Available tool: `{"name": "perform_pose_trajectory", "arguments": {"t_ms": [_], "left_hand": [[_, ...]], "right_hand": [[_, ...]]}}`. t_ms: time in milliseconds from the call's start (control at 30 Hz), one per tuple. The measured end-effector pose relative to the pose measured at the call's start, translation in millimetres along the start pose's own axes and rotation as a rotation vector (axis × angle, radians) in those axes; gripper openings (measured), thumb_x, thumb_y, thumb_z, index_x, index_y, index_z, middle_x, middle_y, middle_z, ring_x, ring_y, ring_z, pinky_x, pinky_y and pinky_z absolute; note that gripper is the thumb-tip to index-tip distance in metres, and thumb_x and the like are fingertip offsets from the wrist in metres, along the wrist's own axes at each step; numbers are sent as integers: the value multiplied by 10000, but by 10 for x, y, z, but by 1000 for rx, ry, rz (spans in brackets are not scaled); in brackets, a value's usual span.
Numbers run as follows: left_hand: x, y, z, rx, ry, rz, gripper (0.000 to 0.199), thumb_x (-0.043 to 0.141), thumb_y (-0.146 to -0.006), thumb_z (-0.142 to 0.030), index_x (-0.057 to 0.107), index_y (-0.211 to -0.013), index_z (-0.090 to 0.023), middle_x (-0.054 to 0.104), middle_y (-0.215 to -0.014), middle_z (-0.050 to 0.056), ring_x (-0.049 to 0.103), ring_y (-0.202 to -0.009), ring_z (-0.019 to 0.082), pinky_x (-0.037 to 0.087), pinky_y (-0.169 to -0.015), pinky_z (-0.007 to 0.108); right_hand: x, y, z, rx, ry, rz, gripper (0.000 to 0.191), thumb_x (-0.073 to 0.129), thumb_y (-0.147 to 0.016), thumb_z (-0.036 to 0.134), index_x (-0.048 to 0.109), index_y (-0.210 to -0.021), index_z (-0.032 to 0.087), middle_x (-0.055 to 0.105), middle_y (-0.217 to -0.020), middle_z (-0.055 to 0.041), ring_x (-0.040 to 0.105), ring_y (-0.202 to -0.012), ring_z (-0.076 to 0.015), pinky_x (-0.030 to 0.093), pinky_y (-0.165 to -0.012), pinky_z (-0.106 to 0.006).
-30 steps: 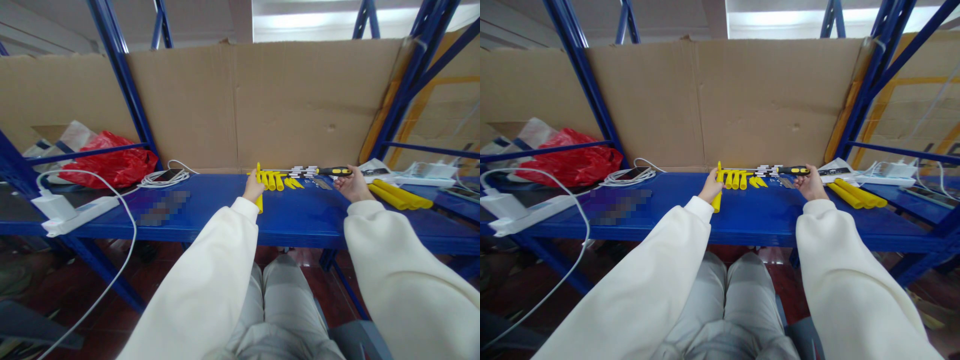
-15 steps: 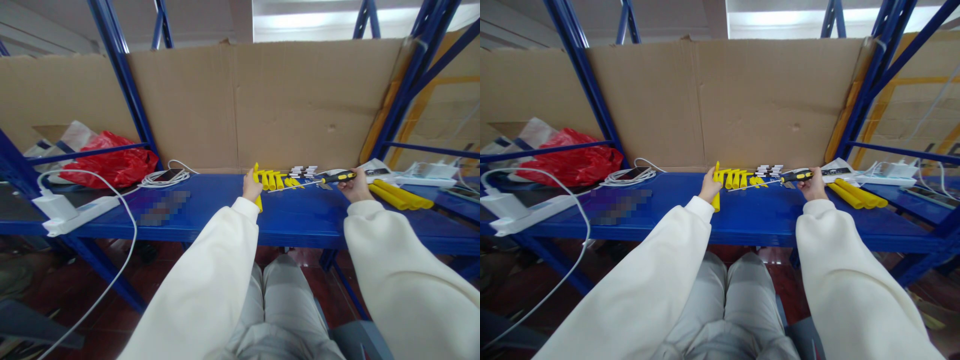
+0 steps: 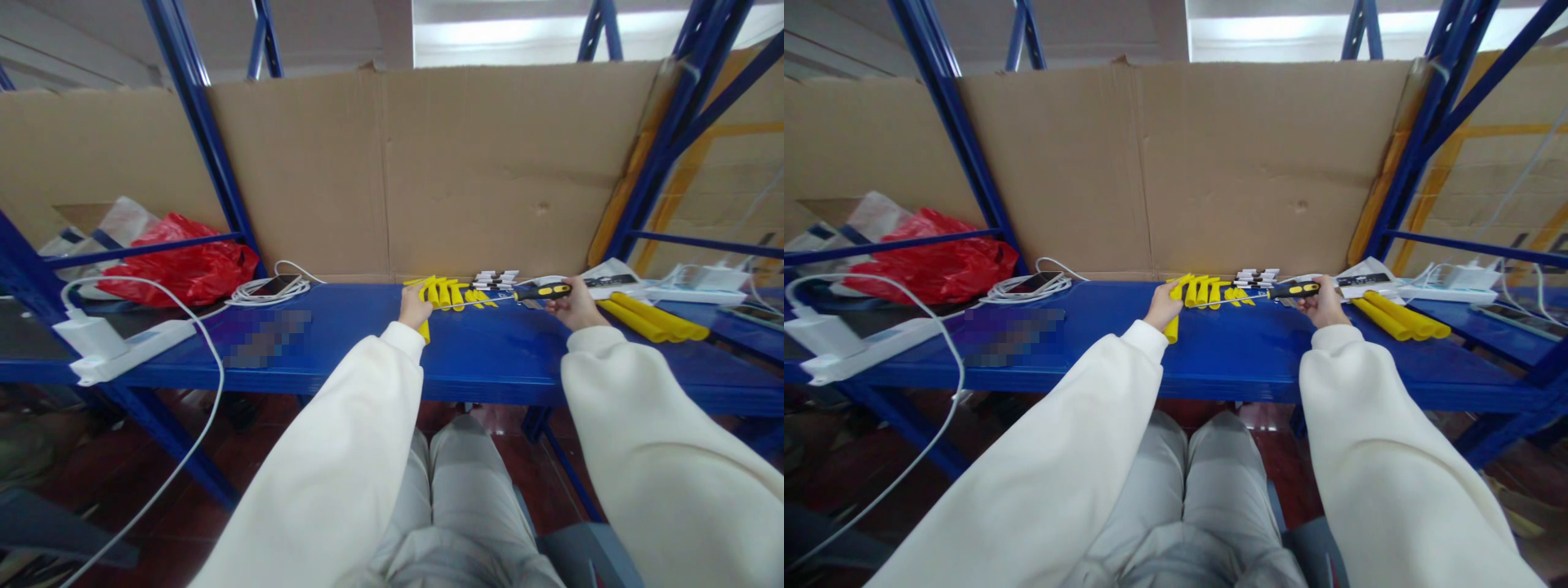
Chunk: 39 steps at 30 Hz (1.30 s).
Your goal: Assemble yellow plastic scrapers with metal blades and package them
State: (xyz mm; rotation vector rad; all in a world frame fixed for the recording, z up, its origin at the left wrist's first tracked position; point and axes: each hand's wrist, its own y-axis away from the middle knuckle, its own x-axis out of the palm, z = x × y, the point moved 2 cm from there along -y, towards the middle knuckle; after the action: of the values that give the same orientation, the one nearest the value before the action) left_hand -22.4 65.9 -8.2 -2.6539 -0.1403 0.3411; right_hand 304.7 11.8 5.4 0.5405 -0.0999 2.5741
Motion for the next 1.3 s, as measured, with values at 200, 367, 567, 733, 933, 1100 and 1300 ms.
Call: {"name": "perform_pose_trajectory", "arguments": {"t_ms": [200,367,567,733,933,1100,1300], "left_hand": [[30,39,-37,-40,-132,11,640,624,-603,103,792,-1174,-131,732,-1325,150,591,-1376,295,370,-1245,383],[66,35,-2,-79,-129,36,632,647,-605,93,774,-1183,-128,725,-1332,172,622,-1344,316,431,-1200,437],[67,15,26,-69,-135,25,556,668,-611,87,789,-1102,-145,755,-1247,145,641,-1308,307,436,-1192,437],[70,24,28,-87,-172,23,502,661,-637,78,791,-1077,-124,752,-1245,164,658,-1275,300,459,-1160,409],[55,33,0,-75,-183,38,432,680,-632,34,813,-991,-166,786,-1154,112,658,-1272,281,438,-1169,374],[40,52,-44,-72,-213,46,398,677,-638,29,817,-949,-177,802,-1109,100,674,-1245,280,451,-1151,368],[42,75,-93,-80,-245,68,377,679,-658,30,811,-944,-179,795,-1152,107,676,-1252,282,454,-1147,364]], "right_hand": [[-28,-93,-45,57,53,-5,300,599,-920,353,376,-739,265,272,-455,88,313,-336,-110,316,-291,-214],[-95,-185,-129,77,177,-149,230,644,-876,277,447,-760,255,363,-454,73,363,-320,-125,275,-271,-211],[-71,-95,-132,22,415,-243,206,662,-876,244,498,-751,236,466,-469,28,385,-336,-128,258,-292,-225],[-116,-75,-109,-63,608,-277,224,676,-880,207,538,-705,228,452,-454,16,387,-367,-141,282,-354,-264],[-151,-95,-101,-128,930,-288,351,756,-825,180,533,-560,233,447,-444,-18,398,-440,-158,302,-463,-301],[-159,-114,-94,-191,947,-289,396,805,-772,159,488,-554,253,368,-418,24,373,-427,-149,295,-463,-300],[-256,-281,-129,-246,713,-209,339,792,-670,68,516,-599,253,280,-431,66,337,-432,-130,260,-470,-277]]}}
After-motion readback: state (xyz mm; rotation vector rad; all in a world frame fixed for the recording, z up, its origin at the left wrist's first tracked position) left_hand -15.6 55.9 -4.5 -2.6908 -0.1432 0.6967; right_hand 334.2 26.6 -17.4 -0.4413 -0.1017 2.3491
